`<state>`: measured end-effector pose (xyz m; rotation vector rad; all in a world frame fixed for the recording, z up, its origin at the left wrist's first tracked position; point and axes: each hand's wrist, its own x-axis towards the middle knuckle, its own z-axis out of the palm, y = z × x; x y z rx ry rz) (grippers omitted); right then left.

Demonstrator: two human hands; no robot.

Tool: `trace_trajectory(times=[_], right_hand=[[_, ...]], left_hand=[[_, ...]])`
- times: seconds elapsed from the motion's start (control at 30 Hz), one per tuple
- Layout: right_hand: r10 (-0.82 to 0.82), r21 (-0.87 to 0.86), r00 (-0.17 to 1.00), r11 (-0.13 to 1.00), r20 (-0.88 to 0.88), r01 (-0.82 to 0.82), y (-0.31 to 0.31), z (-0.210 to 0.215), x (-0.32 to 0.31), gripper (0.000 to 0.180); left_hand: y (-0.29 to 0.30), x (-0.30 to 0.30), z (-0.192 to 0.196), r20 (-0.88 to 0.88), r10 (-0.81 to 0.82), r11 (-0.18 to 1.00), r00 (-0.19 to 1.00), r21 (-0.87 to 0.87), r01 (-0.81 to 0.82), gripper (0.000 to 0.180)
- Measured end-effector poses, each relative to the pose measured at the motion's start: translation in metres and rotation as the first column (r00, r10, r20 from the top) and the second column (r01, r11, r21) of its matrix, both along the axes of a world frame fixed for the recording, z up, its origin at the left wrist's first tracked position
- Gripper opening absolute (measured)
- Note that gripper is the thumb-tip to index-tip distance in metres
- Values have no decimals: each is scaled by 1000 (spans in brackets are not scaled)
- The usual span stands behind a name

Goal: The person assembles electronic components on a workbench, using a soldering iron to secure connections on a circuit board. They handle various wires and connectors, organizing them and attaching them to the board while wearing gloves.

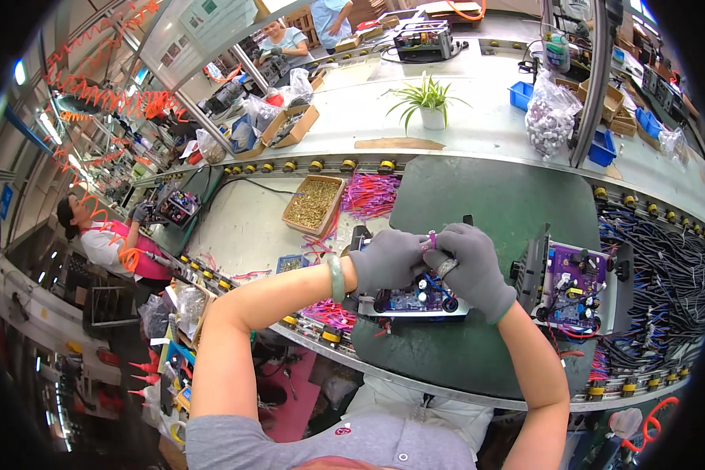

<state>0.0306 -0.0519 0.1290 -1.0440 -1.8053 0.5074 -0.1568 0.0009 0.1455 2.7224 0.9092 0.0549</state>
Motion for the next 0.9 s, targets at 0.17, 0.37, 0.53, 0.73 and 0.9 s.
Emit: trace_trajectory(times=[0.17, 0.37, 0.53, 0.73, 0.9], right_hand=[[-6, -155, 971, 987, -238, -31, -8, 7, 5, 9], [-245, 140, 970, 960, 9, 241, -33, 19, 19, 7], [-249, 226, 942, 954, 223, 199, -41, 26, 29, 11], [-403, 495, 697, 865, 592, 80, -17, 36, 22, 20], [-360, 259, 739, 932, 570, 254, -4, 16, 4, 32]], left_hand=[[12, 8, 15, -103, 93, 976, 990, -188, -112, 23], [-6, 20, 1, 539, 213, 866, 815, -491, 99, 30], [-7, 29, 12, 392, 161, 882, 906, -468, 46, 23], [1, 28, -4, 445, -12, 971, 895, 219, -96, 13], [13, 19, 7, -44, 219, 974, 975, 76, -215, 22]])
